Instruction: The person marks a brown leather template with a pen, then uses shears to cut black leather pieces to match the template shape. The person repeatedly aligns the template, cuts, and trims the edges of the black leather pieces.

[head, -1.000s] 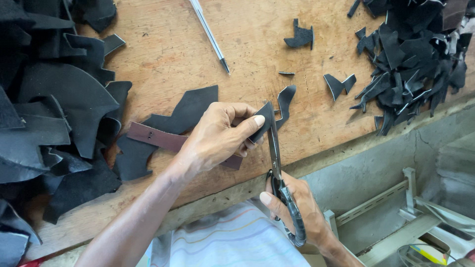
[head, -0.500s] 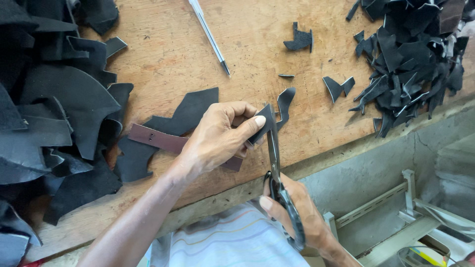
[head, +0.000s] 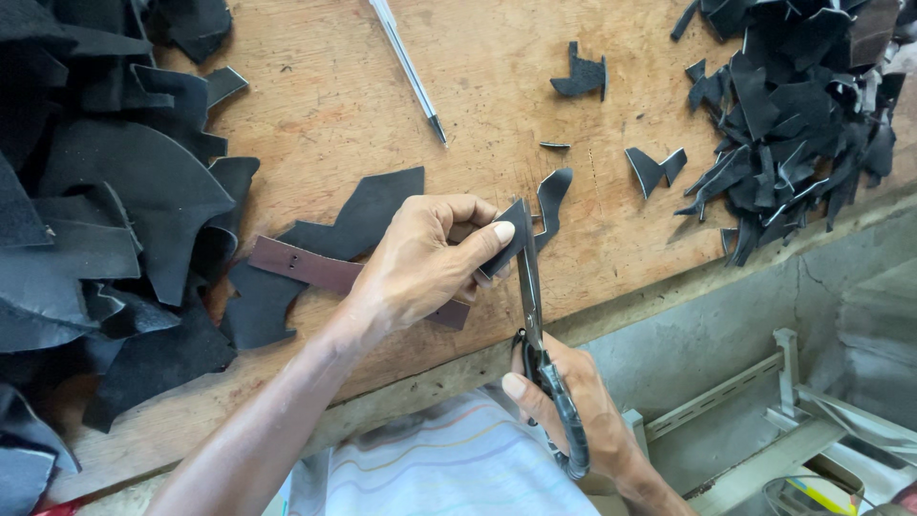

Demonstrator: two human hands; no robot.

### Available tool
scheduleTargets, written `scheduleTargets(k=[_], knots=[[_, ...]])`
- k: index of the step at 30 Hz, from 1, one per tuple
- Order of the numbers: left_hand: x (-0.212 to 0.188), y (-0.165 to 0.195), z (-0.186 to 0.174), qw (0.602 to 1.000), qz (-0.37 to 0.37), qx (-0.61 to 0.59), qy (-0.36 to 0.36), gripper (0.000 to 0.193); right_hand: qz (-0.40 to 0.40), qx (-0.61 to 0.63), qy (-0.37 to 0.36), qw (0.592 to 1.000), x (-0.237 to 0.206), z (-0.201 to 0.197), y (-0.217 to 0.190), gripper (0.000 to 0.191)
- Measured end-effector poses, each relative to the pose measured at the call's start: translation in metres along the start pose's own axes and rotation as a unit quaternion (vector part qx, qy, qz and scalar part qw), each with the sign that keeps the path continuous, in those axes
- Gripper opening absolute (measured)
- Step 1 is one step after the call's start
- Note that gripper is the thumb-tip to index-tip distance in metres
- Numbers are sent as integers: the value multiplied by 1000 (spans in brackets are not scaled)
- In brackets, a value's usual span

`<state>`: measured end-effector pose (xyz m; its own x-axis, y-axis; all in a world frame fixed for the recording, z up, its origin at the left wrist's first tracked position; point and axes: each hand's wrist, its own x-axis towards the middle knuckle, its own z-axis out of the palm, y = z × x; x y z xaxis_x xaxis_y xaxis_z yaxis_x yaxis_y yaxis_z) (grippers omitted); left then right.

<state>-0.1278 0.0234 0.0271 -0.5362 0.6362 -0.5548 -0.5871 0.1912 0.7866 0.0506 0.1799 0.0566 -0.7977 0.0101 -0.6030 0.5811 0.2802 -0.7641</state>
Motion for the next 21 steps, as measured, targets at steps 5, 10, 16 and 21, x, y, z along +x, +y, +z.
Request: scheduleTargets(k=[5, 10, 16, 21], knots=[[-1, 1, -1, 1000, 4, -9, -6, 23, 5, -1, 3, 1000, 1, 2, 1, 39], [-3, 4, -1, 1000, -9, 11, 5, 23, -12, 0, -8, 1000, -2, 0, -1, 41], [-4, 6, -1, 1000, -4, 11, 5, 23, -11, -7, -5, 1000, -2, 1, -1, 40], [-4, 5, -1, 1000, 10, 7, 1, 22, -9, -12, -4, 1000, -2, 1, 0, 39]])
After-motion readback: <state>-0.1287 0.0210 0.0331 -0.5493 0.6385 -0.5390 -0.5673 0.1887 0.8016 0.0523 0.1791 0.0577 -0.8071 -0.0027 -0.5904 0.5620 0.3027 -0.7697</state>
